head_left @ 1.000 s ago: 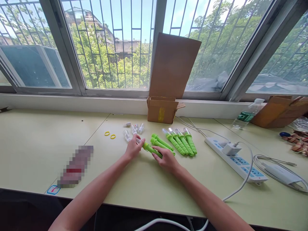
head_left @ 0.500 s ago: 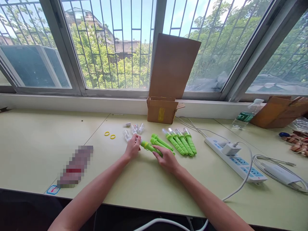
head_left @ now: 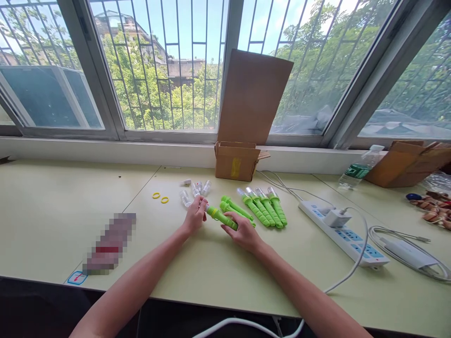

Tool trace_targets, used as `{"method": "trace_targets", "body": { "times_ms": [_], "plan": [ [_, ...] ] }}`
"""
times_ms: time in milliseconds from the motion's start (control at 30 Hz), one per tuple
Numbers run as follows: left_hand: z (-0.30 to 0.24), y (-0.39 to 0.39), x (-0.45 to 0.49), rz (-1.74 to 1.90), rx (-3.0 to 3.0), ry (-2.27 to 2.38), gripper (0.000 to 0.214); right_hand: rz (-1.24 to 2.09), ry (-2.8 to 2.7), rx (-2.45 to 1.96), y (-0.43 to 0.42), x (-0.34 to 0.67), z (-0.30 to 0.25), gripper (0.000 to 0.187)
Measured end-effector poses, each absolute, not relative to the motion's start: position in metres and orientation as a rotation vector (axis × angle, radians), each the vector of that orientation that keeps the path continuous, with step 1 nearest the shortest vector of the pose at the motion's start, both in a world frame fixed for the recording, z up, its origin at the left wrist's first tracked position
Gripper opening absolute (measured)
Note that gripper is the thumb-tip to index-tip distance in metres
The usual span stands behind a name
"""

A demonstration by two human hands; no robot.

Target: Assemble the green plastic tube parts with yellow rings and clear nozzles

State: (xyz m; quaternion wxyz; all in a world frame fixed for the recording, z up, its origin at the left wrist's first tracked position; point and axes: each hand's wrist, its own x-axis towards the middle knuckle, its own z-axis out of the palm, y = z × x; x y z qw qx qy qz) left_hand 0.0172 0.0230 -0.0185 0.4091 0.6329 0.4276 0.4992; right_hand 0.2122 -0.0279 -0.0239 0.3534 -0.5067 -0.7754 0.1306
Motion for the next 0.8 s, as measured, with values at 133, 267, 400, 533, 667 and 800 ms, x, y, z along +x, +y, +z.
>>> {"method": "trace_targets", "body": {
  "times_ms": [133, 267, 400, 533, 667, 800],
  "plan": [
    [-0.0199, 0.0236, 0.0167, 1.278, 1.605, 1.044, 0.030, 0.348, -1.979, -1.338, -0.0267, 0.2115, -0.0265, 0.028],
    [-0.0195, 0.0228, 0.0171, 1.282, 1.605, 1.022, 0.029, 0.334, -2.028, -1.284, -0.0258, 0.2109, -0.0252, 0.031],
    [-0.0177, 0.0205, 0.0191, 1.277, 1.596, 1.001, 0.029, 0.334, -2.015, -1.290, -0.0255, 0.2117, -0.0246, 0.042],
    [-0.0165, 0.0192, 0.0197, 1.281, 1.579, 0.999, 0.030, 0.339, -2.039, -1.275, -0.0278, 0.2118, -0.0240, 0.034],
    [-0.0148, 0.0180, 0.0194, 1.307, 1.550, 1.005, 0.031, 0.284, -2.055, -1.289, -0.0288, 0.2104, -0.0240, 0.030],
    [-0.0120, 0.0161, 0.0202, 1.304, 1.555, 1.015, 0.038, 0.254, -2.046, -1.285, -0.0286, 0.2088, -0.0240, 0.028]
  ]
}}
